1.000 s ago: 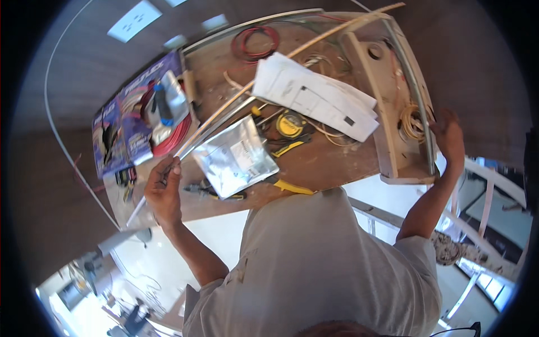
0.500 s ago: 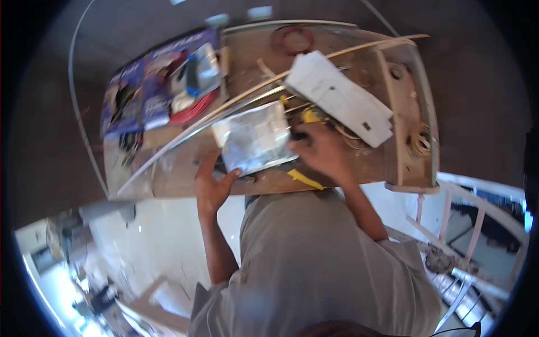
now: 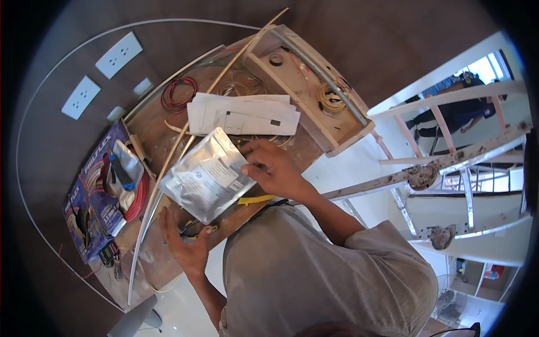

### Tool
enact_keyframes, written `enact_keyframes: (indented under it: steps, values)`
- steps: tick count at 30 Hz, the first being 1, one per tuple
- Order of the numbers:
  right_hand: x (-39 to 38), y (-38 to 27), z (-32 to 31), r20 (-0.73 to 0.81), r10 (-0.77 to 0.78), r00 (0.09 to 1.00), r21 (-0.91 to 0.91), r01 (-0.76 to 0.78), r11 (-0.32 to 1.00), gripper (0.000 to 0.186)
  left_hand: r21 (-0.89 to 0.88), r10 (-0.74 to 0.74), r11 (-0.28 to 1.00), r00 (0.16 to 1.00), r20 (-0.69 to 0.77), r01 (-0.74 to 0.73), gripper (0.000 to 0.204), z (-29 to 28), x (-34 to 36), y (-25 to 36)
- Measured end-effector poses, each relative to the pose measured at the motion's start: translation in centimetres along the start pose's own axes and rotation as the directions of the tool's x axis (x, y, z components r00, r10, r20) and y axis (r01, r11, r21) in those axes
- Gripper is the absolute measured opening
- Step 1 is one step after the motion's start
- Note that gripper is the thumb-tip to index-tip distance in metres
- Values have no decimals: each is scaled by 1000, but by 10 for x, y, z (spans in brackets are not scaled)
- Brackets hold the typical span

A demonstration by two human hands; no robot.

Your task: The person prepares electrical components by hand and using pliers; they strip wires, handle a small wooden strip, and sort through items in a small box.

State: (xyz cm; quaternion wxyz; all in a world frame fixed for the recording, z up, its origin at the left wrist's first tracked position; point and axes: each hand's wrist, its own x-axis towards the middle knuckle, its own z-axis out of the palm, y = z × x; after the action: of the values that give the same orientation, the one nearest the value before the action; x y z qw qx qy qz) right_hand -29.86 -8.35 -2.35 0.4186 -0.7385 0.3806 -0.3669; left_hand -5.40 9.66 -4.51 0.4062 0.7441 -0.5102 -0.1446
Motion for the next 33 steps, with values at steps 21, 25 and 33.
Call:
enact_keyframes:
  steps: [21, 25, 33]
  values:
    - [63, 55, -283, -460, 180, 869, -653, -469, 595, 31, 349, 139, 873, 860, 491, -341, 137, 101, 65, 62]
    - [90, 70, -279, -200, 754, 625, -572, -699, 428, 57, 313, 126, 904, 880, 457, -291, 139, 90, 68, 73]
    - [81, 157, -275, -262, 426, 866, -694, -476, 540, 55, 170, 259, 928, 903, 343, -330, 128, 95, 74, 62]
